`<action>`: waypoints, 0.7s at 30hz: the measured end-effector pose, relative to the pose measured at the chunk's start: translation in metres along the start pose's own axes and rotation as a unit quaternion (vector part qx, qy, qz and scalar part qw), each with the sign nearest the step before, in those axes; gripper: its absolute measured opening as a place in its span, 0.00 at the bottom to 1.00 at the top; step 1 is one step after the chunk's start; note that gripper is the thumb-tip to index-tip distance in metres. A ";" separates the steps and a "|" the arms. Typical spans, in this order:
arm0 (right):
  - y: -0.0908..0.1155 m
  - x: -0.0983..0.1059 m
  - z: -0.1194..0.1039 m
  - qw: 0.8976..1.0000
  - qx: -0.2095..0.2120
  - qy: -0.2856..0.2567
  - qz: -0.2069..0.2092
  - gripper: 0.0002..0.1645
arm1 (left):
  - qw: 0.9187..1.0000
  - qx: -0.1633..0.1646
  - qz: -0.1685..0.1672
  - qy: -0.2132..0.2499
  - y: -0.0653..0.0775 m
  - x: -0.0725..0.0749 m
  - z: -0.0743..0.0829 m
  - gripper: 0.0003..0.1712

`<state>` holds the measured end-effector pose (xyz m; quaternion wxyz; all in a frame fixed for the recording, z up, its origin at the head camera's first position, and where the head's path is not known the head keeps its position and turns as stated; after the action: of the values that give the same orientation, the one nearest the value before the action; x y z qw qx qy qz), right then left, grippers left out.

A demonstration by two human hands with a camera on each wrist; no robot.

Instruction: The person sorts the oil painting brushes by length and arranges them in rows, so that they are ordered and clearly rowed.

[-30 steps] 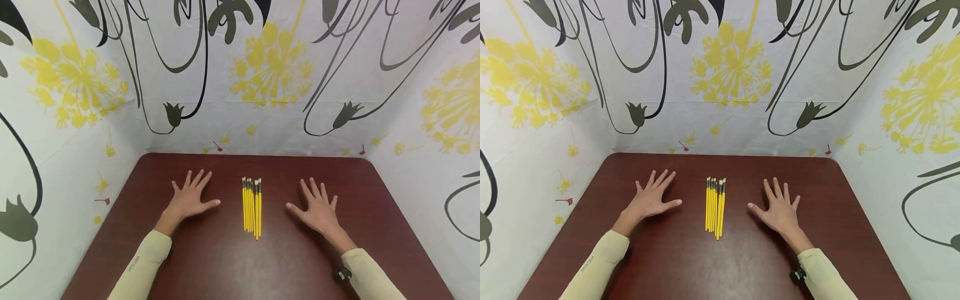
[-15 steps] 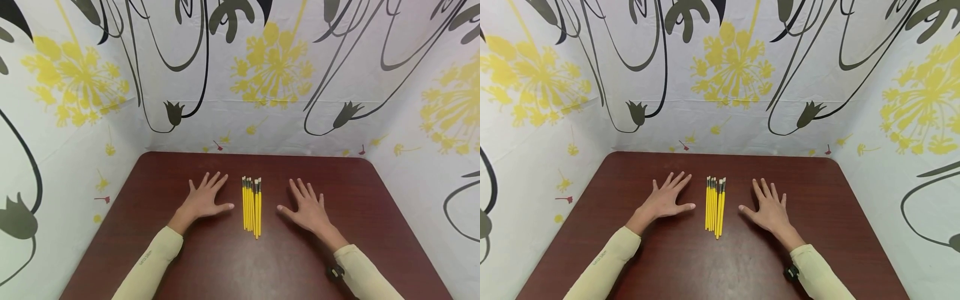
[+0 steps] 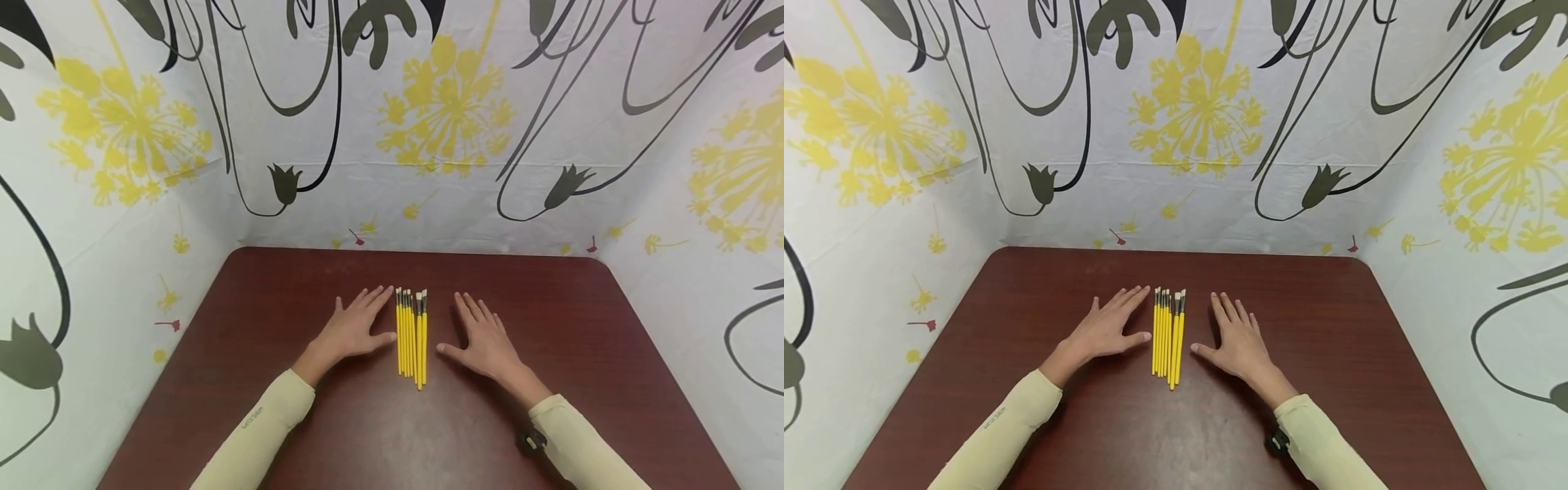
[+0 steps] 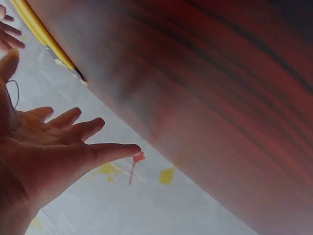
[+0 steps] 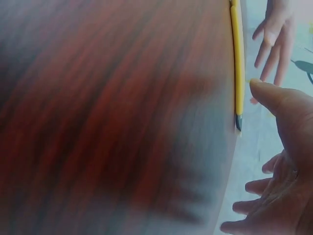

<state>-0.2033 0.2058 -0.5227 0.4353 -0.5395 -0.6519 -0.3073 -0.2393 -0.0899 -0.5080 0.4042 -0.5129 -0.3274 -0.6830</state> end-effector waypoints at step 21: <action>-0.016 -0.012 -0.040 0.999 0.027 -0.038 0.024 0.39 | 0.993 0.083 0.069 0.041 -0.011 -0.008 0.030 0.44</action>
<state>-0.2086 0.1616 -0.5153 0.4317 -0.5546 -0.6627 -0.2584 -0.2348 -0.0571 -0.5079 0.5047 -0.4702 -0.3301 -0.6443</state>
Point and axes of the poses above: each hand's wrist, its own y-axis away from the middle knuckle, its own x-axis out of the back of the hand, z = x × y, the point moved 2 cm from there along -y, towards the middle knuckle, and after that the axes turned 6 degrees about -y, right-handed, at the moved point
